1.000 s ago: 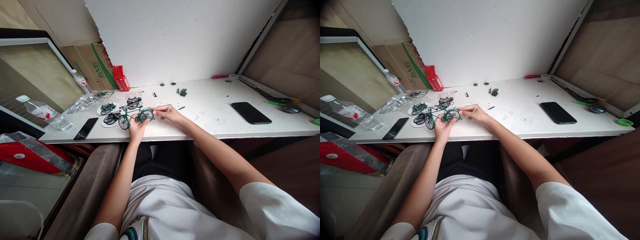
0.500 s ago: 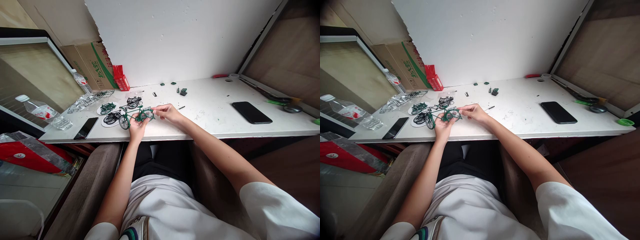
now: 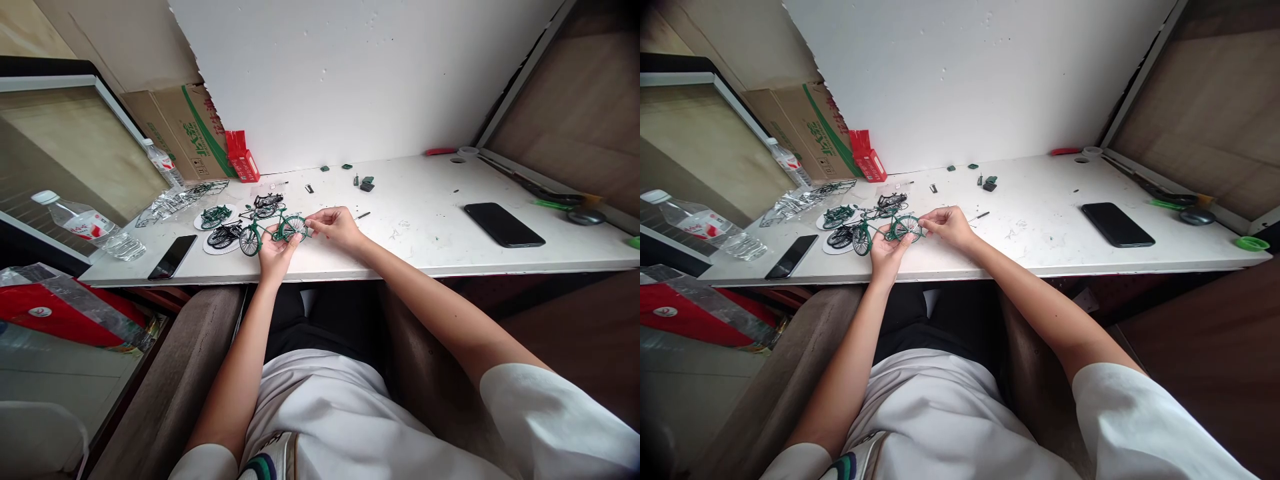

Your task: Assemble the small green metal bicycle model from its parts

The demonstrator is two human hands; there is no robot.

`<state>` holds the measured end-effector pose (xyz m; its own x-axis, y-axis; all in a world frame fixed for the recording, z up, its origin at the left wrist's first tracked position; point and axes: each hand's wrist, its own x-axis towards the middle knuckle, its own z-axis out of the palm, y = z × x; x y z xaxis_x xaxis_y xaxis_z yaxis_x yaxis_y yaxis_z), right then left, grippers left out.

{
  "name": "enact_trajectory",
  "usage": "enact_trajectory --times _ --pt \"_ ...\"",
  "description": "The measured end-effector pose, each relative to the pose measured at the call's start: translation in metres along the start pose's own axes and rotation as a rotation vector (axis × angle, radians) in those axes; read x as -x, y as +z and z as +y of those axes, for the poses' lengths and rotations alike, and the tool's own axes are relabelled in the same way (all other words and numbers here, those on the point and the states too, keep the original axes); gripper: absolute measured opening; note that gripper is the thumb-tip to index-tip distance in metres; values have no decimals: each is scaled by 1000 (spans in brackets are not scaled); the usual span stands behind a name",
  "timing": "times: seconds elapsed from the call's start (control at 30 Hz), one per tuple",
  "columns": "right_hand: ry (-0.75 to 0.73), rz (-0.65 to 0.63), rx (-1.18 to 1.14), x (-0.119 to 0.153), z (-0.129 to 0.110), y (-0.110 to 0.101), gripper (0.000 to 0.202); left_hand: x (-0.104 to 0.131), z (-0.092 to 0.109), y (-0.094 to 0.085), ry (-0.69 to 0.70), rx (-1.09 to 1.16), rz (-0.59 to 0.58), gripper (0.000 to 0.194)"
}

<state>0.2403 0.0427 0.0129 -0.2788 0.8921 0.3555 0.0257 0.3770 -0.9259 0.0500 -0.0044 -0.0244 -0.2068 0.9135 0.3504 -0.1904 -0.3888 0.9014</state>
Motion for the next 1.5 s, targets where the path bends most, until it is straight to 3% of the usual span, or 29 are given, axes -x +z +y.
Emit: enact_trajectory --times 0.23,0.47,0.67,0.83,1.03,1.33,1.5 --pt "-135 50 204 -1 3 -1 35 -7 0 14 -54 10 75 68" --pt "-176 133 237 2 -1 -1 34 -15 7 20 -182 -51 116 62" --pt "-64 152 -31 -1 -6 -5 44 -24 7 20 -276 52 123 54" --pt "34 149 -248 -2 -10 -10 44 -18 4 22 -197 84 146 56" --pt "67 218 -173 -4 -5 -12 48 -13 4 22 -159 130 185 64" --pt "58 32 -70 -6 9 -9 56 -16 -2 17 -161 64 281 62" --pt "55 -27 -28 -3 7 -6 57 -17 -1 13 -241 206 225 66"
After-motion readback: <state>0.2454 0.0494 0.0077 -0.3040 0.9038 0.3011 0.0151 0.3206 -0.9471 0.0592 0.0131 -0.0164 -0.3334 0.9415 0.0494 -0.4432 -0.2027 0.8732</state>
